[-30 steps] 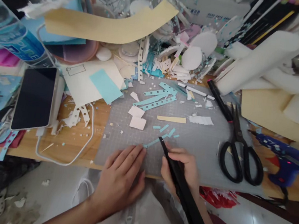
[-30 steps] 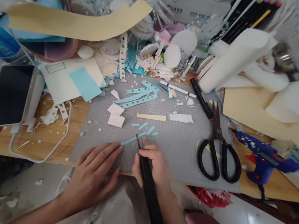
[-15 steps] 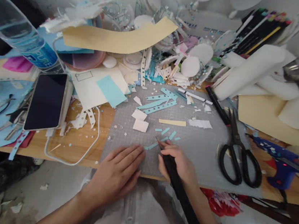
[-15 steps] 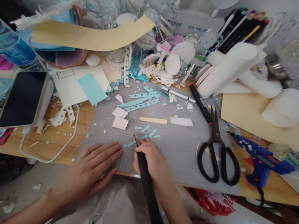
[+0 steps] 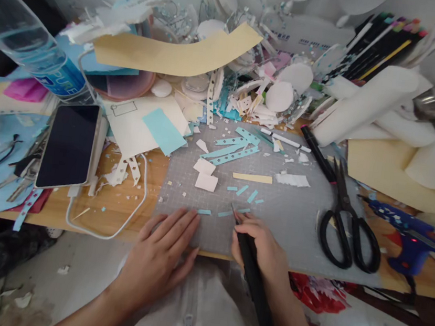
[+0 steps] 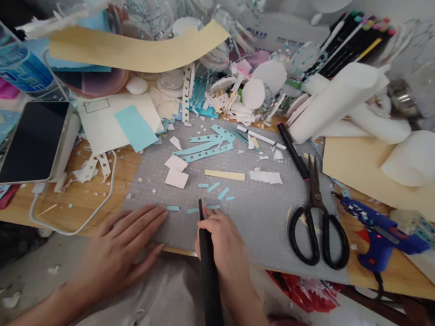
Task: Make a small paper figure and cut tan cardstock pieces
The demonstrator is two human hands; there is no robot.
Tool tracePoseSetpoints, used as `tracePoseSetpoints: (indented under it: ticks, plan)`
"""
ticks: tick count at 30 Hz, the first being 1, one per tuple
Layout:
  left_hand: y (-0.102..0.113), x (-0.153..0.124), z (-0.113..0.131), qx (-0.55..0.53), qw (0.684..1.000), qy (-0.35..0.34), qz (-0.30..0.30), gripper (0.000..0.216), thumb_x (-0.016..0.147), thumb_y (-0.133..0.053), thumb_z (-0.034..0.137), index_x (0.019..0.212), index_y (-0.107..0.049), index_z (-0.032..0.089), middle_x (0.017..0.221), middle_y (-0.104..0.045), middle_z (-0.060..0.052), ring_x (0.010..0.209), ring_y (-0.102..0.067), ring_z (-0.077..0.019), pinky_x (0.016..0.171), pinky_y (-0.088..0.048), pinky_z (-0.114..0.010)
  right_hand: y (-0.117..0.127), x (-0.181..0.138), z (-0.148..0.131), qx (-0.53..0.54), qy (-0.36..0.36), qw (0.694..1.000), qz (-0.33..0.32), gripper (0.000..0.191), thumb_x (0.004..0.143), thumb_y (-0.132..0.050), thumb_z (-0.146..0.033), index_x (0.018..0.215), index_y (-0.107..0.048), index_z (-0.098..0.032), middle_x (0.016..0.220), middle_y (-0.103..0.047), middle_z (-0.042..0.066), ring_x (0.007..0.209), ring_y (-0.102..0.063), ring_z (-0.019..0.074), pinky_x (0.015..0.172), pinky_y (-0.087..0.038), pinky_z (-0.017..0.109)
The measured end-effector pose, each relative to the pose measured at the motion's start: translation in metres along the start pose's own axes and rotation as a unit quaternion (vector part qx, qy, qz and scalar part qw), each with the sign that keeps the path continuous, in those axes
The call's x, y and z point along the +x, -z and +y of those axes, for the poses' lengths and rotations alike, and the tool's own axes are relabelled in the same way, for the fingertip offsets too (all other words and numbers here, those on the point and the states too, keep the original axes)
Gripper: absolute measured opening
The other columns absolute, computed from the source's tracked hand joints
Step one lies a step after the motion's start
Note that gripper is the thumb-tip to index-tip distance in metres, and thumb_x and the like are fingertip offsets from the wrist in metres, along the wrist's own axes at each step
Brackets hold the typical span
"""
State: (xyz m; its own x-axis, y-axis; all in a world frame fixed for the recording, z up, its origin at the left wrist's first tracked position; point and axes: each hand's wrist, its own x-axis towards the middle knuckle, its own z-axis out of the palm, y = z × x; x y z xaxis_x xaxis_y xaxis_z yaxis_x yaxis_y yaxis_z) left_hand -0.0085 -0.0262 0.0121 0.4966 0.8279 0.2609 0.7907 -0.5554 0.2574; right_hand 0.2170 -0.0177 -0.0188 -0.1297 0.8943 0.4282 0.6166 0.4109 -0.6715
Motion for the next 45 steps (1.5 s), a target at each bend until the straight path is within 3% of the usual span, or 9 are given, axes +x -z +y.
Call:
tracePoseSetpoints:
  ticks: [7,11,17,22,27,32,37,45]
  plan:
    - [-0.001,0.000,-0.005,-0.023,1.000,0.017,0.004,0.039,0.095,-0.052,0.027,0.132,-0.060,0.016,0.131,-0.068,-0.009,0.121,-0.062,-0.0251,0.108,-0.033,-0.040,-0.001,-0.002,-0.014,0.044,-0.051,0.996,0.051,0.020,0.089,-0.060,-0.018,0.106,-0.054,-0.026,0.100,-0.072,0.009,0.098,-0.072,0.0290,0.076,-0.062,0.045]
    - [-0.002,0.004,-0.005,-0.046,0.999,0.016,0.011,0.038,0.094,-0.053,0.024,0.131,-0.060,0.015,0.128,-0.069,-0.011,0.120,-0.062,-0.0252,0.108,-0.036,-0.041,0.006,0.001,-0.022,0.132,-0.068,0.983,0.106,0.024,0.089,-0.060,-0.014,0.106,-0.051,-0.028,0.097,-0.071,0.007,0.090,-0.071,0.0268,0.080,-0.059,0.047]
    - [-0.005,0.002,-0.003,-0.074,0.996,-0.021,0.047,0.044,0.091,-0.054,0.013,0.135,-0.056,0.016,0.122,-0.071,-0.011,0.117,-0.062,-0.0239,0.103,-0.044,-0.038,0.024,0.002,-0.016,0.145,-0.098,0.972,0.157,0.023,0.088,-0.063,-0.012,0.104,-0.054,-0.026,0.088,-0.066,0.003,0.080,-0.064,0.0212,0.061,-0.052,0.035]
    - [-0.018,0.006,0.025,-0.114,0.988,-0.094,0.054,0.034,0.090,-0.053,0.013,0.122,-0.064,0.011,0.118,-0.073,-0.010,0.114,-0.063,-0.0206,0.103,-0.046,-0.033,0.028,0.001,-0.009,0.143,-0.126,0.970,0.154,0.019,0.089,-0.065,-0.019,0.102,-0.055,-0.027,0.086,-0.061,0.003,0.073,-0.060,0.0214,0.057,-0.048,0.035]
    - [-0.030,0.016,0.046,-0.074,0.996,-0.053,-0.007,0.046,0.093,-0.049,0.024,0.134,-0.057,0.006,0.138,-0.062,-0.015,0.126,-0.056,-0.0243,0.107,-0.043,-0.037,0.026,-0.004,-0.004,0.135,-0.112,0.974,0.140,0.016,0.089,-0.065,-0.023,0.103,-0.057,-0.028,0.088,-0.060,0.003,0.072,-0.060,0.0225,0.053,-0.049,0.035]
    - [-0.028,0.018,0.041,-0.058,0.996,-0.062,-0.010,0.043,0.095,-0.046,0.023,0.132,-0.059,0.006,0.137,-0.063,-0.013,0.123,-0.058,-0.0236,0.105,-0.041,-0.036,0.024,-0.014,-0.006,0.146,-0.103,0.976,0.124,0.021,0.087,-0.065,-0.017,0.104,-0.058,-0.027,0.088,-0.061,0.004,0.062,-0.059,0.0190,0.044,-0.045,0.032]
    - [-0.022,0.019,0.031,-0.067,0.995,-0.074,-0.010,0.039,0.096,-0.045,0.020,0.128,-0.061,0.006,0.131,-0.067,-0.012,0.119,-0.060,-0.0239,0.102,-0.044,-0.036,0.018,-0.019,-0.008,0.088,-0.057,0.991,0.077,0.029,0.079,-0.068,-0.015,0.104,-0.058,-0.025,0.085,-0.065,0.005,0.064,-0.064,0.0216,0.049,-0.052,0.032]
    - [-0.024,0.019,0.028,-0.065,0.994,-0.091,-0.023,0.039,0.095,-0.045,0.017,0.129,-0.060,0.004,0.132,-0.066,-0.015,0.118,-0.061,-0.0260,0.098,-0.050,-0.038,0.018,-0.003,-0.010,0.067,-0.038,0.997,0.011,0.026,0.080,-0.064,-0.015,0.101,-0.056,-0.026,0.083,-0.068,0.002,0.055,-0.064,0.0152,0.045,-0.050,0.025]
